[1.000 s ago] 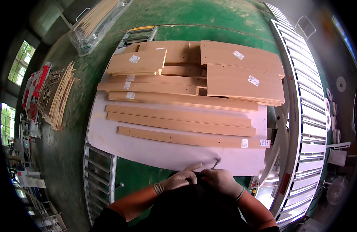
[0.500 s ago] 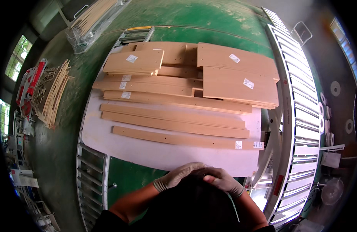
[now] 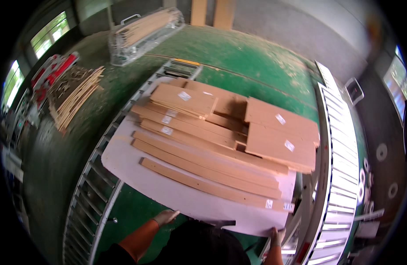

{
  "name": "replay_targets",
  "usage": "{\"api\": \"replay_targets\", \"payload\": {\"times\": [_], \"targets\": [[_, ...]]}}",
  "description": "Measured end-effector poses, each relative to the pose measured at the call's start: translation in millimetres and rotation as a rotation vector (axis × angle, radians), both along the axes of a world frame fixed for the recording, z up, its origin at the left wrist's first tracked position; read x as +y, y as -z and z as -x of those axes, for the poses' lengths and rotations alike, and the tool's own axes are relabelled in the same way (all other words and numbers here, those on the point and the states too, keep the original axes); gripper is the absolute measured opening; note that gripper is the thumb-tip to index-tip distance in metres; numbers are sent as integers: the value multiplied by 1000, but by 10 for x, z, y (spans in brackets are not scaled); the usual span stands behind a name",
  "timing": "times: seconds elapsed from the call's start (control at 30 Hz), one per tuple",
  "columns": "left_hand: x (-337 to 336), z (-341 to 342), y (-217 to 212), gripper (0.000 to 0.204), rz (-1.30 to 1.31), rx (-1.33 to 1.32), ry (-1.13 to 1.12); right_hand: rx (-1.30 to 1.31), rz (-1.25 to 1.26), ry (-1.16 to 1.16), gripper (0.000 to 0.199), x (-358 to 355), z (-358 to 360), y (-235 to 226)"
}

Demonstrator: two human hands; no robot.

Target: The person handles a black bird on a table, then repeatedly picks up wooden parts and places them into a machine. The parts move along a conveyor belt after insertion.

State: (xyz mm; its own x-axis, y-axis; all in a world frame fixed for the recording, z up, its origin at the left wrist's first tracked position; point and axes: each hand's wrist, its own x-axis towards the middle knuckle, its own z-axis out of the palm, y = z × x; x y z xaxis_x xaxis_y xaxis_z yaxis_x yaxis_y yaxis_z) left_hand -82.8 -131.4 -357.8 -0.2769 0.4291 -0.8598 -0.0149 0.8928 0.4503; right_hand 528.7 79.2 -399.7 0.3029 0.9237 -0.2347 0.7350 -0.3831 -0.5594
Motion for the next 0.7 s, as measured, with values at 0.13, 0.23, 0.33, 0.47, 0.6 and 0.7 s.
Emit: {"api": "replay_targets", "payload": {"times": [0.13,0.23,0.33,0.47,0.6,0.7], "targets": [[-71,166,413,68,-237,-392,-945,684,189,324,37,-7,-148,-50],[161,66,519,54,-449,-410,-1168,745,307,464,39,142,-324,-17],[188,-6,623,44,-409,-276,-1153,713,268,222,33,337,-121,-85],[125,39,556,40,-371,-218,-1058,692,165,253,30,-31,-315,162],[397,-123,428,42,-565,-253,-934,697,52,401,31,-254,-635,445],[200,25,568,46,-531,-287,-989,524,-55,142,41,-193,-584,721]]}}
